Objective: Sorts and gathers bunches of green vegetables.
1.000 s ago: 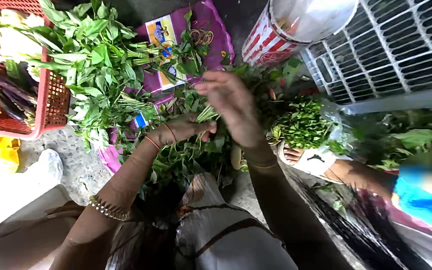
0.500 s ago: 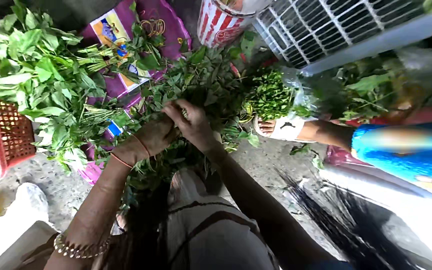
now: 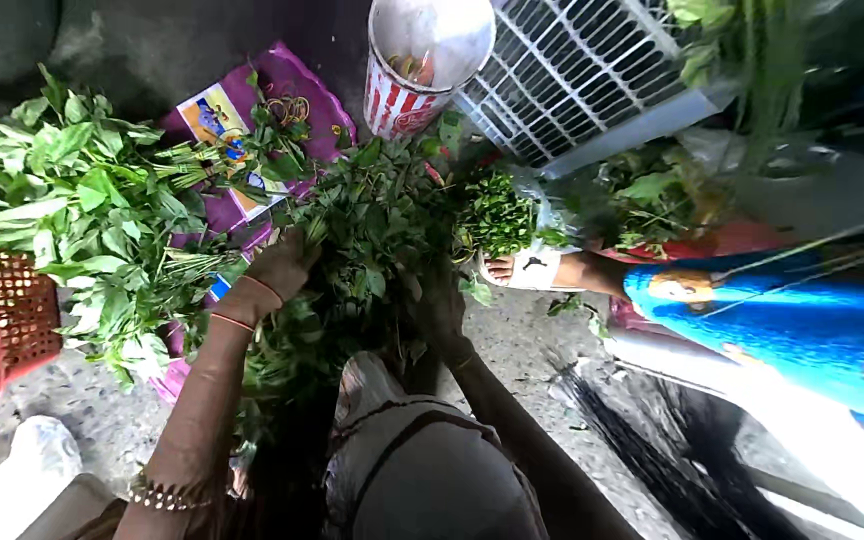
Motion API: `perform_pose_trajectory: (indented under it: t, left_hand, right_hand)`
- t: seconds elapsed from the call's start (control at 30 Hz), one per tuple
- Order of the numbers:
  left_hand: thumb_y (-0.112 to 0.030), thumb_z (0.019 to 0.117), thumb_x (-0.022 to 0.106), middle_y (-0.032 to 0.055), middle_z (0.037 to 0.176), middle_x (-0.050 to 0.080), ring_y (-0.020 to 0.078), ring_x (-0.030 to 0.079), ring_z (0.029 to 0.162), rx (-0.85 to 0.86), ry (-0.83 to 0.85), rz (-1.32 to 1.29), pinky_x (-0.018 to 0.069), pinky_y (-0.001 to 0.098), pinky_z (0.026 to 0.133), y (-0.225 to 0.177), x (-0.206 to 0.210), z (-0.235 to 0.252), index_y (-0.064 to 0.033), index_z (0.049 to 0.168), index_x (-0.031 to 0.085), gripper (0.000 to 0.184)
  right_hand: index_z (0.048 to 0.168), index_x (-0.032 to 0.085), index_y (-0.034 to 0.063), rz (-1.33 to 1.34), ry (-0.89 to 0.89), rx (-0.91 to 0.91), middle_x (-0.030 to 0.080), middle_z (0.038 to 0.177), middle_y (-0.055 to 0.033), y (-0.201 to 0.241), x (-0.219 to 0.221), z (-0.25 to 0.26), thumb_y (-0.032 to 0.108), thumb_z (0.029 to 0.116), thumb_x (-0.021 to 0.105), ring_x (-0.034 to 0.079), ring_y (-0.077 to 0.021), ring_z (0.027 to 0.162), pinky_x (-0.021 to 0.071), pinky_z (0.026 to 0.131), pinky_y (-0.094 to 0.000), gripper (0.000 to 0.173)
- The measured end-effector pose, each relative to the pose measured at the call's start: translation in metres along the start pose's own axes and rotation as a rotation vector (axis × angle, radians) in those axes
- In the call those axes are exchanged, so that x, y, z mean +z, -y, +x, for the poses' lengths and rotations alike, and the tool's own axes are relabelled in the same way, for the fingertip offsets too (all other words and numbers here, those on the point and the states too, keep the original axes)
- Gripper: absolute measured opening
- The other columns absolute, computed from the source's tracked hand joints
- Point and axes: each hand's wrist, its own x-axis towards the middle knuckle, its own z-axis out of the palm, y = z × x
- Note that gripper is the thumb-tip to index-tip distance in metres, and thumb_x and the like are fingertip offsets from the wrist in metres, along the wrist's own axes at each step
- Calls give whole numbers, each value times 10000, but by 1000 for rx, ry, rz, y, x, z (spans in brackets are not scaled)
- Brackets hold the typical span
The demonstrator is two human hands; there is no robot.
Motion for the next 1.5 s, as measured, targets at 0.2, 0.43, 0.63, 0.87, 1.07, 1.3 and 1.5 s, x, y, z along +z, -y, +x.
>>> perform_pose_trajectory:
  t: [0.2, 0.43, 0.63, 0.87, 1.07, 1.3, 1.5]
  left_hand:
    - [-288, 1122, 388, 359, 1292, 588, 528, 593, 1204, -194, 55, 280, 455, 668, 992, -14, 11, -2, 24, 1542, 331, 526]
    - [-261, 1043, 607, 177, 997, 679, 261, 645, 887, 22, -200, -435, 527, 502, 846, 39, -5, -6, 31, 1179, 653, 326]
    - [-199, 1014, 643, -19, 759, 634, 27, 492, 560, 168, -326, -793, 436, 227, 534, 7, 4, -12, -60, 1120, 710, 187]
    - [-317, 1007, 670, 128, 854, 688, 244, 627, 664, 338, -394, -473, 531, 459, 615, 2, 12, -39, -72, 1154, 693, 287]
    - [-295, 1019, 650, 87, 814, 667, 178, 591, 638, 375, -338, -461, 504, 390, 591, 18, 10, -40, -65, 1041, 709, 239]
    - [-255, 1007, 665, 35, 872, 685, 93, 573, 673, 360, -243, -503, 492, 308, 623, 24, 6, -37, -87, 1071, 711, 185]
    - [-123, 966, 696, -42, 933, 720, -47, 600, 726, 377, -338, -648, 507, 158, 683, 35, -5, -24, -65, 1127, 723, 174]
  right_hand:
    - [1207, 722, 68, 7, -242, -404, 642, 1247, -249, 20, 2, 32, 211, 955, 682, 625, -456, 1155, 547, 872, -612, 292]
    - [1160, 685, 135, 1055, 34, -219, 683, 954, 31, 60, -87, 9, 240, 1017, 608, 605, -43, 705, 534, 608, -228, 192]
    - [1095, 672, 188, 1501, 264, -142, 666, 801, 67, 80, -102, 8, 262, 1030, 591, 589, 2, 588, 506, 512, -151, 127]
    - [1120, 690, 181, 1387, 246, -178, 576, 725, 41, 99, -99, -8, 244, 1043, 539, 490, -26, 515, 420, 433, -162, 181]
    - [1208, 704, 159, 1035, 133, -365, 624, 781, 3, 102, -110, -13, 191, 1017, 622, 422, -51, 493, 355, 429, -180, 210]
    - [1018, 684, 74, 747, -61, -487, 579, 705, -44, 101, -117, -9, 286, 1049, 555, 476, -120, 507, 416, 453, -285, 251]
    - [1081, 712, 13, 632, -84, -684, 628, 1238, -118, 83, -120, 3, 112, 1006, 572, 646, -143, 904, 570, 731, -309, 187]
